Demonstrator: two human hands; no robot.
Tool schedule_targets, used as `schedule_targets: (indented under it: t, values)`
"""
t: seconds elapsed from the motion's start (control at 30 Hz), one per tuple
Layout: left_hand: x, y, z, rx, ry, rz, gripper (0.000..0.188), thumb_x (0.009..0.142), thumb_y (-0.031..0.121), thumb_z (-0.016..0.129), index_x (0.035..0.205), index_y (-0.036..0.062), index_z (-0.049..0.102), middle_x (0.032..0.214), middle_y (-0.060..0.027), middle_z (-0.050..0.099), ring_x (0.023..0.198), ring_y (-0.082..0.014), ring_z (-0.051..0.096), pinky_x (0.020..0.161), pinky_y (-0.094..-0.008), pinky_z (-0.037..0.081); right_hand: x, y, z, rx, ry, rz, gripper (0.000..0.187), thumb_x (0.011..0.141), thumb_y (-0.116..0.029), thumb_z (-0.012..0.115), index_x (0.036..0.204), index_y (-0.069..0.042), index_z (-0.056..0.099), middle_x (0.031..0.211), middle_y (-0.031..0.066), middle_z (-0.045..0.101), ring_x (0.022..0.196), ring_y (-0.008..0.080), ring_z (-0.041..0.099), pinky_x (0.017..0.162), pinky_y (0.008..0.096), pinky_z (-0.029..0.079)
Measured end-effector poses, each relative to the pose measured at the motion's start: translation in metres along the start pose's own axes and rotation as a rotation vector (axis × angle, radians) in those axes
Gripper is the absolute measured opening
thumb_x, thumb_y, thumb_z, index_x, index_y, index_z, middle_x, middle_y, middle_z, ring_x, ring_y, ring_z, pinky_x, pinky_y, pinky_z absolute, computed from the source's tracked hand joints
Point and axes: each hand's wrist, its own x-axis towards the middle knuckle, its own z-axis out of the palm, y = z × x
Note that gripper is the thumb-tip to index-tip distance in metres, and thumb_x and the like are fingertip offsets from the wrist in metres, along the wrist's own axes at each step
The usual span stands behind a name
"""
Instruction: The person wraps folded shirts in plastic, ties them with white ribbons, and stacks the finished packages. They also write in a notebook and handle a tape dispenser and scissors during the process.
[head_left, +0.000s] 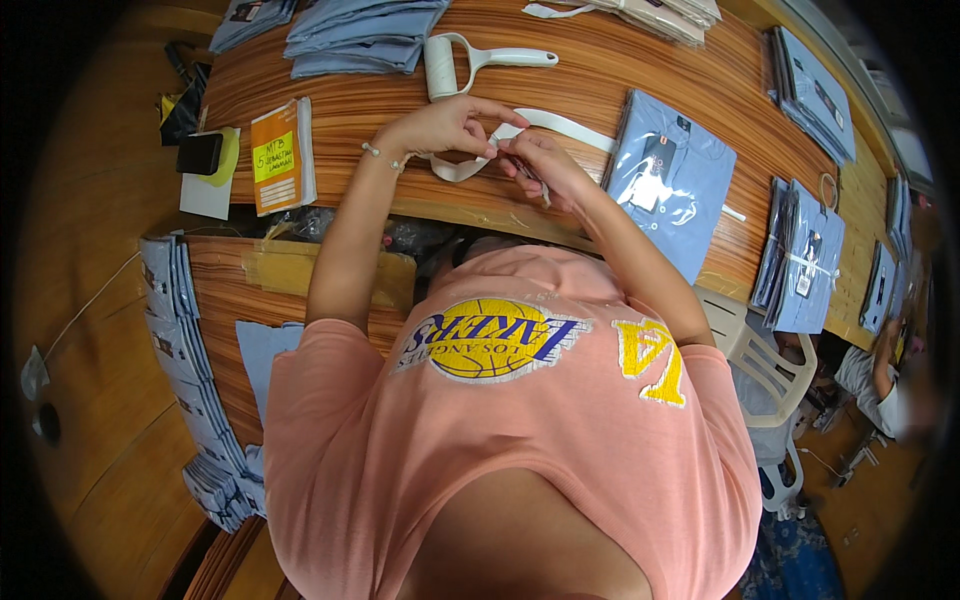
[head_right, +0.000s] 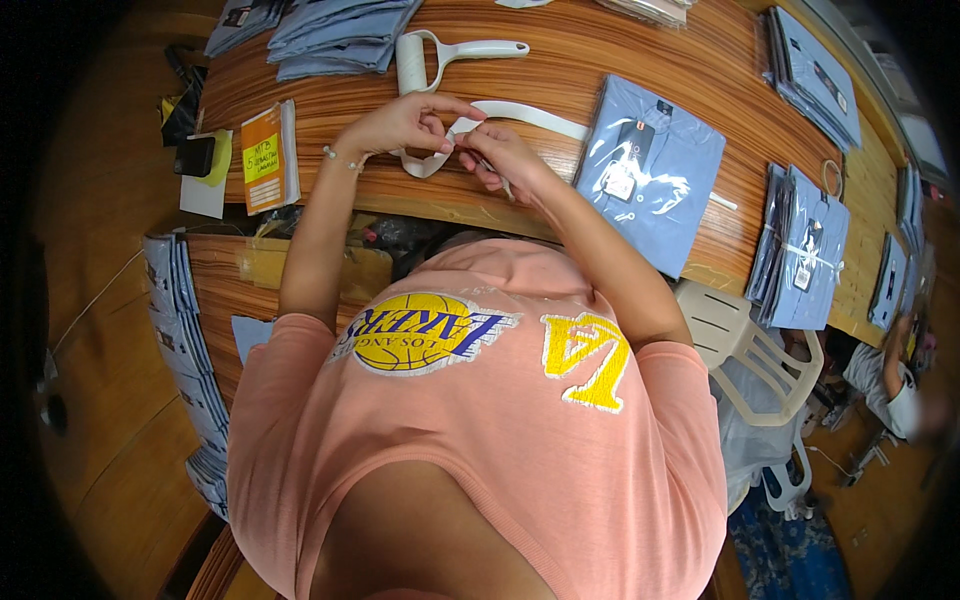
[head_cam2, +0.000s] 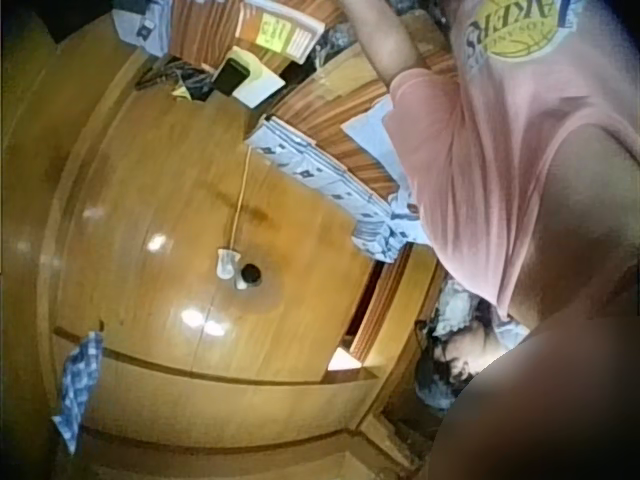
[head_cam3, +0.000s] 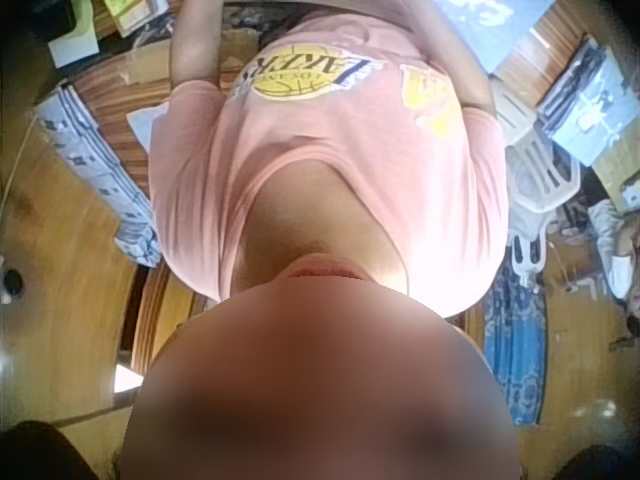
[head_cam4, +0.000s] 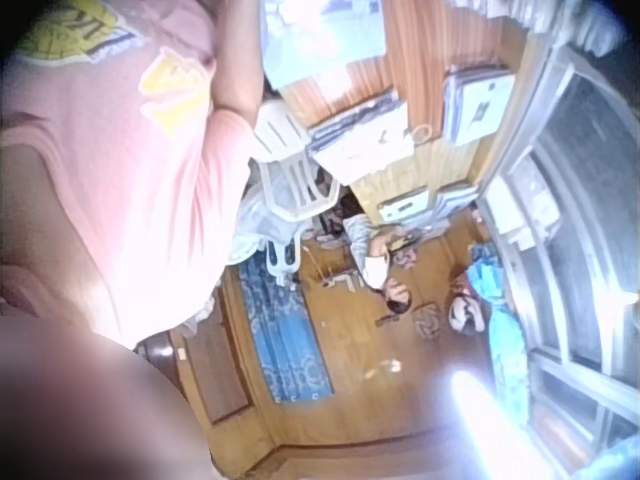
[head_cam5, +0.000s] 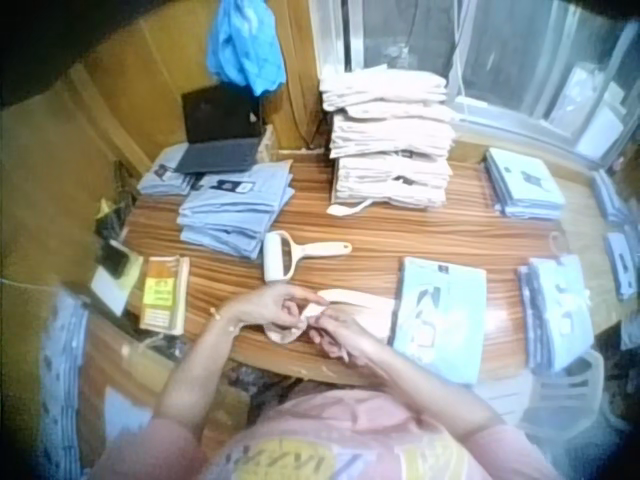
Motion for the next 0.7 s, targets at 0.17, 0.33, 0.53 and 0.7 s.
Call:
schedule_targets:
  t: [0.17, 0.33, 0.53, 0.7]
  values:
    - [0.001, 0.003, 0.001, 0.024, -0.048, 0.022, 0.056, 0.073, 0.000, 0.069, 0.127, 0.0068, 0.053, 0.078, 0.0036, 0.060, 0.060, 0.0013, 0.050, 0.054, -0.0135, 0.038, -0.004, -0.001, -0.001, 0.048, -0.053, 0.005, 0.018, 0.092, -0.023, 0.050, 0.085, -0.007, 0.054, 0.065, 0.0005, 0.050, 0.039, 0.0053, 0.033, 0.035, 0.0209, 0.021]
    - [-0.003, 0.013, 0.008, 0.051, -0.047, 0.030, 0.062, 0.072, -0.001, 0.068, 0.131, 0.0077, 0.048, 0.073, 0.0047, 0.058, 0.058, 0.0012, 0.049, 0.052, -0.0138, 0.036, -0.009, 0.001, -0.002, 0.113, -0.073, 0.009, 0.017, 0.092, -0.023, 0.050, 0.085, -0.007, 0.054, 0.063, 0.0002, 0.050, 0.038, 0.0050, 0.032, 0.035, 0.0210, 0.019]
    - [0.000, 0.025, 0.010, 0.074, -0.136, -0.008, 0.070, 0.073, 0.001, 0.069, 0.136, 0.0089, 0.040, 0.065, 0.0058, 0.056, 0.058, 0.0007, 0.051, 0.052, -0.0138, 0.036, -0.016, -0.003, -0.004, 0.127, -0.113, 0.014, 0.016, 0.090, -0.023, 0.051, 0.085, -0.008, 0.053, 0.063, -0.0009, 0.049, 0.038, 0.0054, 0.031, 0.035, 0.0212, 0.019]
    - [0.003, 0.037, 0.024, 0.155, 0.004, -0.011, 0.069, 0.072, -0.002, 0.065, 0.136, 0.0122, 0.042, 0.078, -0.0003, 0.060, 0.060, -0.0030, 0.052, 0.058, -0.0170, 0.043, -0.032, -0.006, -0.019, 0.063, -0.041, -0.030, 0.017, 0.090, -0.024, 0.052, 0.086, -0.008, 0.053, 0.066, -0.0005, 0.051, 0.042, 0.0057, 0.035, 0.037, 0.0212, 0.024]
